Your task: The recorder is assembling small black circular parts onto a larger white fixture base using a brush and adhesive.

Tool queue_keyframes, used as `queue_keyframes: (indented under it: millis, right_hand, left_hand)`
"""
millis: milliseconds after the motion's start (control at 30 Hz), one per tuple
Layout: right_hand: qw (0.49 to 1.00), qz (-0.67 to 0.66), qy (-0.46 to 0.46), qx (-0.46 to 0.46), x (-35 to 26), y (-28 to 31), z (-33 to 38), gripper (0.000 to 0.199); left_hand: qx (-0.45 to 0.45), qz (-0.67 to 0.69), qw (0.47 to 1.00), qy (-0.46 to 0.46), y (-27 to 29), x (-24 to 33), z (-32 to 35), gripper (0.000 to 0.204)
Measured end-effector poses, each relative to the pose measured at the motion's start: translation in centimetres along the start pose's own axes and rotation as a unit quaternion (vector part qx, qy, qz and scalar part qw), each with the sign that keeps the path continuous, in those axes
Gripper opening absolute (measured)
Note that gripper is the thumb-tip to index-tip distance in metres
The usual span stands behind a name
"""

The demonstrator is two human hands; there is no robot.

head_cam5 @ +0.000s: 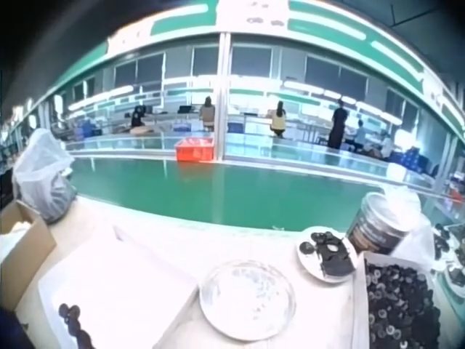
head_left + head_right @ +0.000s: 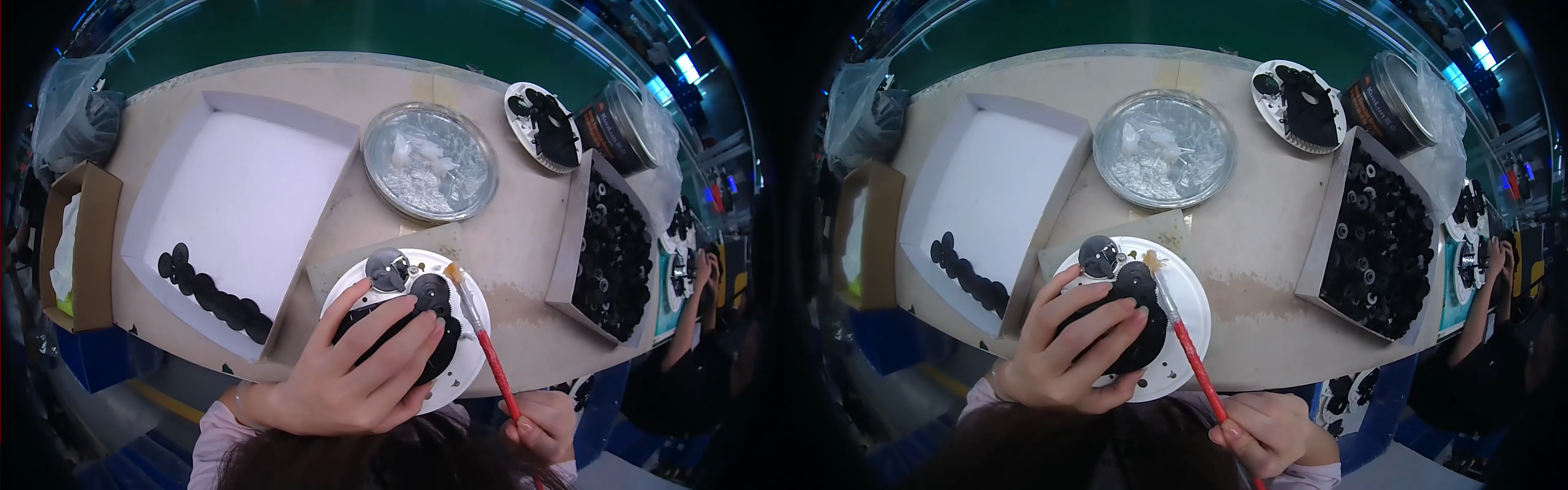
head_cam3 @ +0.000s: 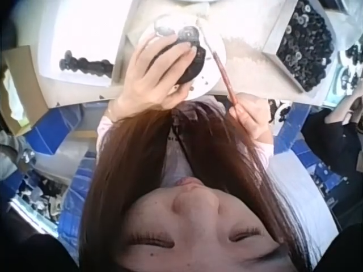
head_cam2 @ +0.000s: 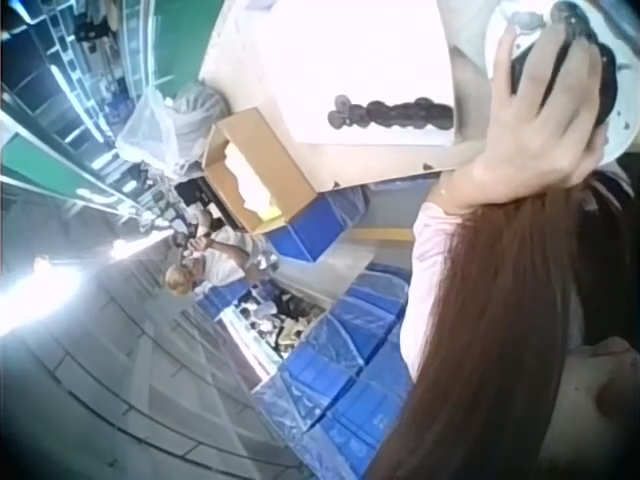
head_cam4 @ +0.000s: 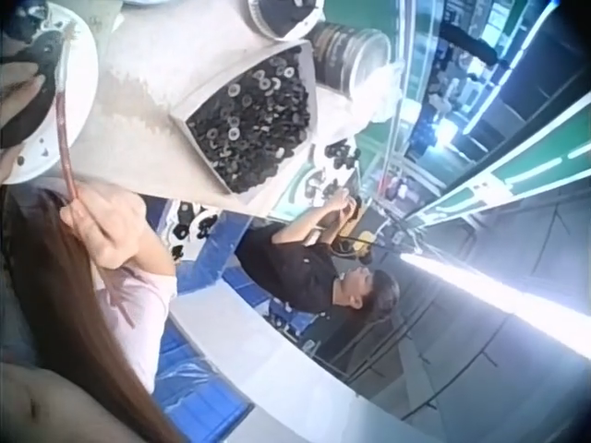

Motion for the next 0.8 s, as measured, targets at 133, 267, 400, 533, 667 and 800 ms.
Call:
queue_keyframes:
  millis: [133, 267, 400, 533, 667, 800]
  right_hand:
    - [0.976, -0.044, -0.104, -0.186, 0.9, -1.9, 0.1, 0.019]
    - [0.999, 0.004, 0.000, -0.037, -0.3, -1.2, 0.1, 0.019]
    - [0.999, 0.012, 0.026, -0.020, -0.4, -1.3, 0.6, 0.022]
    - [0.999, 0.017, 0.033, -0.034, -0.5, -1.5, 0.8, 0.027]
    - [0.998, 0.038, 0.027, -0.037, -0.7, -1.9, 0.3, 0.020]
    - [0.986, -0.049, -0.124, -0.103, 0.9, -1.9, 0.8, 0.010]
  left_hand:
    - [0.017, 0.011, 1.000, 0.005, 0.1, 0.0, 0.0, 0.037]
    - [0.021, 0.016, 1.000, 0.004, 0.3, 0.0, -0.1, 0.039]
    - [0.022, 0.018, 1.000, 0.010, 0.3, 0.0, 0.0, 0.039]
    - [0.020, 0.024, 0.999, 0.011, 0.4, 0.0, -0.1, 0.039]
    - [0.020, 0.026, 0.999, 0.009, 0.4, -0.1, -0.1, 0.039]
    - [0.018, 0.021, 1.000, 0.013, 0.5, -0.1, 0.0, 0.039]
Point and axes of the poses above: each hand's wrist, its own z-axis away from the middle knuckle, its own y-axis out of the back of the hand, x = y × z, the point moved 7 cm from there along -z, towards the middle knuckle, and after that the axes turned 10 degrees about z, right-handed, at the moved point
